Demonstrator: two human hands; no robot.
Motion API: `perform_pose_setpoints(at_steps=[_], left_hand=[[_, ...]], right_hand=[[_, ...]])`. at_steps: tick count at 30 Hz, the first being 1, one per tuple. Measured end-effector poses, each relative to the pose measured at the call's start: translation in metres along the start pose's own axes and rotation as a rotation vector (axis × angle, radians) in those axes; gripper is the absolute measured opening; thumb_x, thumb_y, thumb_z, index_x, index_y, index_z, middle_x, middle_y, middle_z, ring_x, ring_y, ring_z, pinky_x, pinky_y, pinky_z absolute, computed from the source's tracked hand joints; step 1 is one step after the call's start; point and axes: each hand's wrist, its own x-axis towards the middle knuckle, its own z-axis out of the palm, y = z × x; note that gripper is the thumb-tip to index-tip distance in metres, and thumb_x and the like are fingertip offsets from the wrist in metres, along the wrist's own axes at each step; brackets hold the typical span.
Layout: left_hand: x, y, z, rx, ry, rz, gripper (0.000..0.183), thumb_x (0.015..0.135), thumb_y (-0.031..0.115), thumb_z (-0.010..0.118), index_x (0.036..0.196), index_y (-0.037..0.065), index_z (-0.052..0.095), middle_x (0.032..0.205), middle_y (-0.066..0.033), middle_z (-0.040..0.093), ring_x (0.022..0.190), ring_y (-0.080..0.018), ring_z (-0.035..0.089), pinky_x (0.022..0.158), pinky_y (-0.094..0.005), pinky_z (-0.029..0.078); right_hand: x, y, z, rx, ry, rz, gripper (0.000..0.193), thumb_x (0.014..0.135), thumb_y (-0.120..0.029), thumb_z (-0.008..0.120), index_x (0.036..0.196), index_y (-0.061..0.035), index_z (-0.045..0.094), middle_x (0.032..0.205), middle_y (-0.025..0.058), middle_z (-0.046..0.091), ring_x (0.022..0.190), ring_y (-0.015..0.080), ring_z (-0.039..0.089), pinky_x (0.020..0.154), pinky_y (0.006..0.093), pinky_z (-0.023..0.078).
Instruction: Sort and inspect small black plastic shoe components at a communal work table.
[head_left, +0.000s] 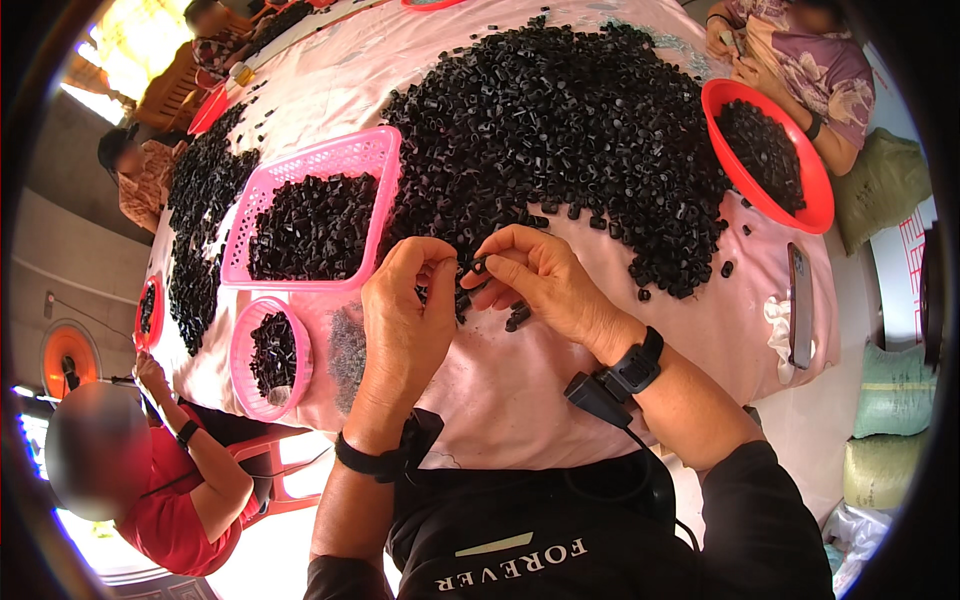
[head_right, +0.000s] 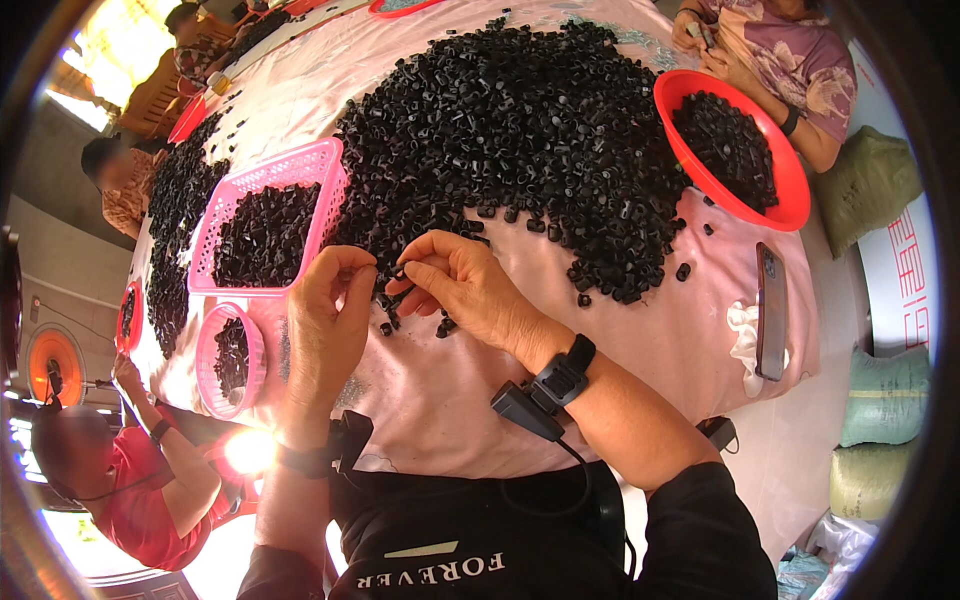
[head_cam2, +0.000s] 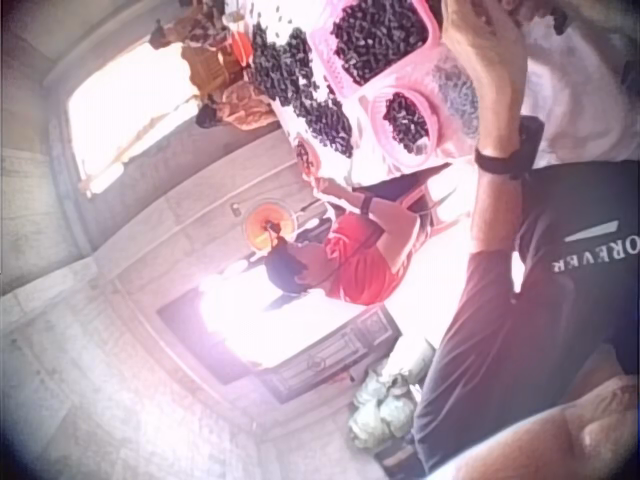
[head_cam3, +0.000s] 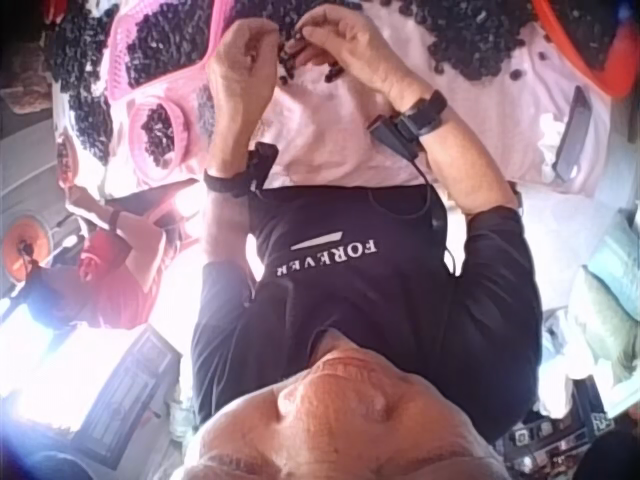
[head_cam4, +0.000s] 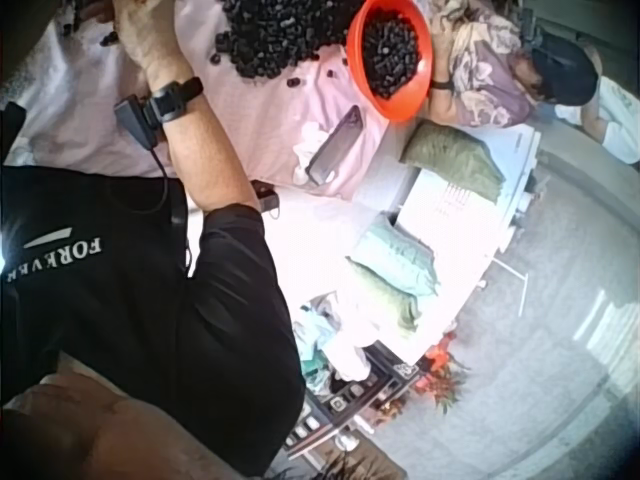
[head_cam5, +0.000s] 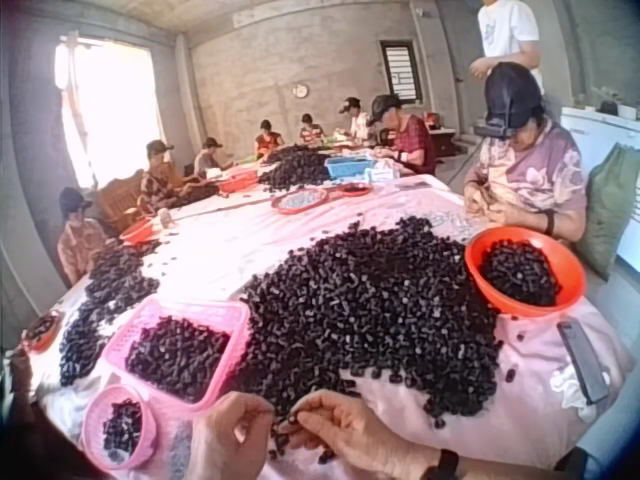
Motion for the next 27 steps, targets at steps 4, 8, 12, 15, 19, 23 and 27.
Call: perform_pose_setpoints(at_steps=[4,8,12,15,19,23,27], left_hand=[[-0.001,-0.001,0.003,-0.036,-0.037,-0.057,0.007,0.095,0.002,0.064,0.100,-0.001,0.066,0.087,-0.0039,0.068,0.079,-0.0071,0.061,0.070,-0.0247,0.050],[0.000,0.001,0.006,-0.044,-0.024,-0.102,0.007,0.095,0.002,0.064,0.101,-0.002,0.066,0.087,-0.0044,0.068,0.079,-0.0072,0.062,0.070,-0.0246,0.050],[0.001,0.001,0.009,-0.091,-0.018,-0.123,0.007,0.094,0.001,0.064,0.101,-0.001,0.067,0.087,-0.0061,0.068,0.079,-0.0097,0.064,0.070,-0.0262,0.052],[0.000,0.003,0.009,-0.012,-0.028,-0.059,0.007,0.094,0.001,0.064,0.100,-0.001,0.067,0.088,-0.0078,0.067,0.079,-0.0122,0.066,0.071,-0.0274,0.053],[-0.001,0.002,0.014,-0.074,-0.007,-0.012,0.006,0.090,-0.001,0.065,0.096,-0.002,0.067,0.087,-0.0138,0.066,0.076,-0.0241,0.068,0.068,-0.0336,0.054],[-0.002,0.001,0.013,-0.065,-0.018,0.006,0.007,0.090,-0.001,0.065,0.096,-0.003,0.067,0.089,-0.0143,0.067,0.075,-0.0245,0.068,0.068,-0.0334,0.054],[-0.002,-0.002,0.004,-0.045,-0.050,-0.003,0.007,0.091,0.000,0.065,0.097,-0.003,0.069,0.090,-0.0123,0.070,0.078,-0.0211,0.069,0.070,-0.0317,0.054]], right_hand=[[0.000,0.001,-0.001,-0.072,0.005,-0.046,0.016,0.104,-0.015,0.060,0.113,-0.0024,0.063,0.096,0.0075,0.074,0.080,0.0101,0.069,0.073,0.0251,0.058],[-0.001,-0.002,0.000,-0.026,-0.044,-0.020,0.016,0.103,-0.013,0.061,0.114,-0.0019,0.065,0.098,0.0077,0.075,0.081,0.0104,0.070,0.073,0.0254,0.058],[-0.002,-0.005,0.003,-0.036,-0.076,0.012,0.018,0.103,-0.014,0.061,0.116,-0.0017,0.065,0.101,0.0083,0.075,0.084,0.0118,0.071,0.074,0.0251,0.059],[-0.002,-0.006,0.002,-0.040,-0.074,0.037,0.021,0.103,-0.015,0.062,0.118,-0.0013,0.065,0.103,0.0087,0.075,0.087,0.0136,0.073,0.075,0.0252,0.059],[-0.002,-0.006,0.003,-0.056,-0.051,0.033,0.020,0.103,-0.017,0.062,0.116,-0.0013,0.065,0.101,0.0085,0.075,0.088,0.0144,0.074,0.074,0.0261,0.060],[-0.002,-0.005,0.002,-0.041,-0.008,0.030,0.020,0.103,-0.018,0.063,0.114,-0.0017,0.065,0.100,0.0085,0.075,0.087,0.0149,0.074,0.073,0.0263,0.060],[-0.001,-0.002,0.002,-0.031,-0.001,0.028,0.019,0.102,-0.017,0.063,0.113,-0.0016,0.065,0.099,0.0083,0.075,0.085,0.0150,0.074,0.072,0.0261,0.060]])
